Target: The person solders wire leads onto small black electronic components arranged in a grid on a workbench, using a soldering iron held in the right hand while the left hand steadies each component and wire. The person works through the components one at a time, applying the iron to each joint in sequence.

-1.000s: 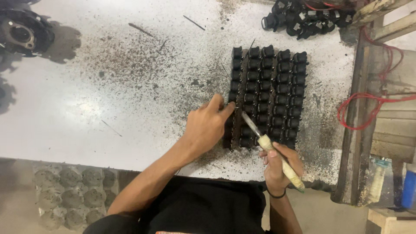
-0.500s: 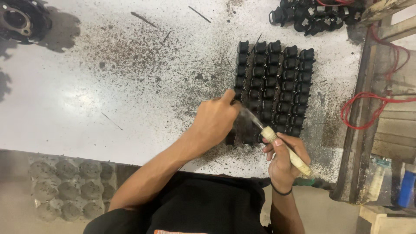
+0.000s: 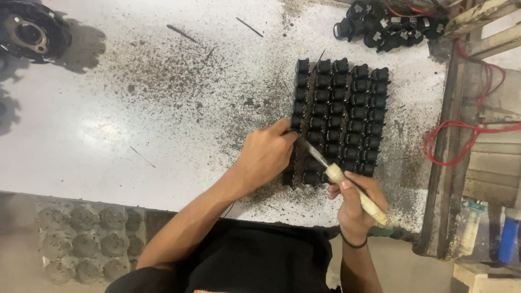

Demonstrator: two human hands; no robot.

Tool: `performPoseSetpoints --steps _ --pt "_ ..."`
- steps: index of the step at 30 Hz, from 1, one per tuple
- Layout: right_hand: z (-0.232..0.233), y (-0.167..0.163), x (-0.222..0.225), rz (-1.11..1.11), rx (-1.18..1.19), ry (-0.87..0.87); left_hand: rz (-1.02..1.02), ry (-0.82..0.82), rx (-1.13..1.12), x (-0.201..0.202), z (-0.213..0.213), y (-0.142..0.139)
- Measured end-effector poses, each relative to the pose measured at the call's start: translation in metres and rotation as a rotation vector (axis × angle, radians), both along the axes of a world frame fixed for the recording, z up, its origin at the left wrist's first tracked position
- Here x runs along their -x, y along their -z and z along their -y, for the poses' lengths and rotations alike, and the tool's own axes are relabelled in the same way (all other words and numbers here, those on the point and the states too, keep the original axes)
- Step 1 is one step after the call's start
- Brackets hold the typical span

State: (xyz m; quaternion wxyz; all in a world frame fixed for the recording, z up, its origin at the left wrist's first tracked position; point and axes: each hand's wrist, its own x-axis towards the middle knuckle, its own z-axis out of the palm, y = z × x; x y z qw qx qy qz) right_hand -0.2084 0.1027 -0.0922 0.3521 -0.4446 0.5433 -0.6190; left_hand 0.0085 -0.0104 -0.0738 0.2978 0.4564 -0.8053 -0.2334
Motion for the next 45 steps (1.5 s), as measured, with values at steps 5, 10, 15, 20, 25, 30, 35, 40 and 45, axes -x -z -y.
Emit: performPoseSetpoints --steps 5,10,15,20,25,30,35,40,45 --pt "0.001 0.003 0.004 0.007 0.026 0.000 0.026 0.002 0.011 0.000 0.003 0.003" --pt "0.000 0.006 0.004 -0.039 0.001 -0.007 0.007 -0.005 0.041 0.000 0.002 0.008" --pt "0.011 -0.001 0.022 -0.128 0.081 -0.154 0.072 0.001 0.070 0.006 0.004 0.009" --pt "0.022 -0.010 0.036 0.042 0.060 0.051 0.225 -0.014 0.073 -0.006 0.000 -0.036" --pt "0.028 -0.004 0.015 -0.114 -0.021 0.020 -0.102 -0.089 0.337 -0.030 -0.007 -0.091" --pt "0.030 -0.007 0.007 -0.130 -0.018 0.013 0.080 -0.116 0.387 -0.003 0.022 -0.055" --pt "0.032 -0.005 0.003 -0.092 -0.017 -0.001 0.161 -0.061 0.108 0.000 0.023 0.001" --pt "0.031 -0.003 0.003 -0.066 0.013 -0.035 0.114 -0.003 0.068 -0.003 0.028 0.012" --pt "0.033 -0.006 0.003 -0.113 -0.015 -0.023 0.135 0.026 0.087 0.004 0.034 0.006"
